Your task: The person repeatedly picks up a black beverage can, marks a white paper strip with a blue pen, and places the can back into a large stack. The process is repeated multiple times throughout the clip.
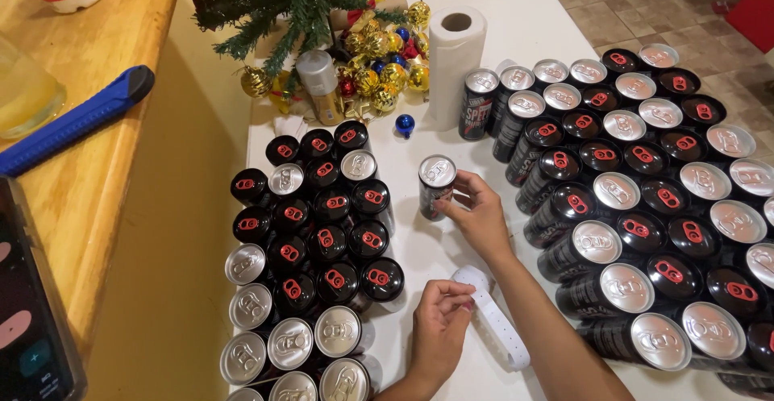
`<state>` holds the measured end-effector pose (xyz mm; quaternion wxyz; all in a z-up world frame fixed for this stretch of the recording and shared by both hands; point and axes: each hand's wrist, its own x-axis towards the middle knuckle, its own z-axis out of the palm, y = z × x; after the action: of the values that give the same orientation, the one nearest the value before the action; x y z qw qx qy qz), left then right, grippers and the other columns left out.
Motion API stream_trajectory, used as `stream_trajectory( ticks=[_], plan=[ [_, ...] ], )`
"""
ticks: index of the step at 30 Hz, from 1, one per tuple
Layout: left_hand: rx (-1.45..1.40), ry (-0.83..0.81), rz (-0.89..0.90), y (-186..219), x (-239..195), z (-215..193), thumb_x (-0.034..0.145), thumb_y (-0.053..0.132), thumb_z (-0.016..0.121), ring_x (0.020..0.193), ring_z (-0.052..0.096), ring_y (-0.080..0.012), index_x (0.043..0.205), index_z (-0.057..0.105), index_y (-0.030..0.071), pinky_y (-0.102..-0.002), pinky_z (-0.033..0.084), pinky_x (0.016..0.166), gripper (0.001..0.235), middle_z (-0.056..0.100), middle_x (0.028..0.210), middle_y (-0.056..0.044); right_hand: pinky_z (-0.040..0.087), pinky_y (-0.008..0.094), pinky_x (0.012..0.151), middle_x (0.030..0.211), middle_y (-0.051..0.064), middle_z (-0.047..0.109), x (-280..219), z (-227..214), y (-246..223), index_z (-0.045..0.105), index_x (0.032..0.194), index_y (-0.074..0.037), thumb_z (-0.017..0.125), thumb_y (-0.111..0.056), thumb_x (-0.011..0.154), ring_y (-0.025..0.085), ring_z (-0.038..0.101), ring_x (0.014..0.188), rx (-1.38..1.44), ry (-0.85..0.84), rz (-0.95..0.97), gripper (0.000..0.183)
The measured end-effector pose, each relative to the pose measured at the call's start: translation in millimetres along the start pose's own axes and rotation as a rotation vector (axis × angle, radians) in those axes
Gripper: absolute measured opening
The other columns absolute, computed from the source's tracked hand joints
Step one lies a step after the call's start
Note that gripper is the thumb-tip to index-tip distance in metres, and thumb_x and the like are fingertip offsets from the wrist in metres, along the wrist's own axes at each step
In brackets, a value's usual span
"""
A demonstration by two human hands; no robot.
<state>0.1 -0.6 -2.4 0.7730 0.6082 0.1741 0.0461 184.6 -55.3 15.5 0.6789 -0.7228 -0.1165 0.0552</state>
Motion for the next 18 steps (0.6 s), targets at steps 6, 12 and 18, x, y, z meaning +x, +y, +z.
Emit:
stream_trajectory(
  ticks=[6, 12, 18],
  plan=[
    [-0.004, -0.011, 0.007, -3, 0, -1, 0.088, 0.004, 0.060, 0.107, 0.075, -0.0158, 0.106, 0.064, 0.010, -0.026, 0.057, 0.091, 0.019, 0.078, 0.113, -0.009, 0.059, 0.035, 0.097, 0.121, 0.010, 0.069, -8, 5, -5, 0.058, 0.134, -0.008, 0.092, -0.022, 0.068, 0.019, 0.067, 0.115, -0.222, 0.043, -0.036, 0.076],
    [-0.014, -0.006, 0.014, -7, 2, -1, 0.087, 0.003, 0.060, 0.106, 0.075, -0.0168, 0.105, 0.063, 0.009, -0.027, 0.057, 0.092, 0.020, 0.078, 0.113, -0.009, 0.047, 0.036, 0.085, 0.116, 0.011, 0.065, -5, 6, 12, 0.056, 0.128, -0.007, 0.086, -0.028, 0.075, 0.027, 0.061, 0.105, -0.498, 0.016, -0.214, 0.065],
    [-0.021, -0.006, 0.001, -5, -1, 0, 0.085, 0.003, 0.060, 0.103, 0.075, -0.0150, 0.105, 0.064, 0.009, -0.026, 0.058, 0.090, 0.021, 0.079, 0.112, -0.010, 0.052, 0.047, 0.077, 0.123, 0.018, 0.062, 20, -2, 27, 0.050, 0.131, -0.002, 0.086, -0.027, 0.080, 0.036, 0.062, 0.106, -0.669, 0.226, -0.183, 0.068]
  ],
)
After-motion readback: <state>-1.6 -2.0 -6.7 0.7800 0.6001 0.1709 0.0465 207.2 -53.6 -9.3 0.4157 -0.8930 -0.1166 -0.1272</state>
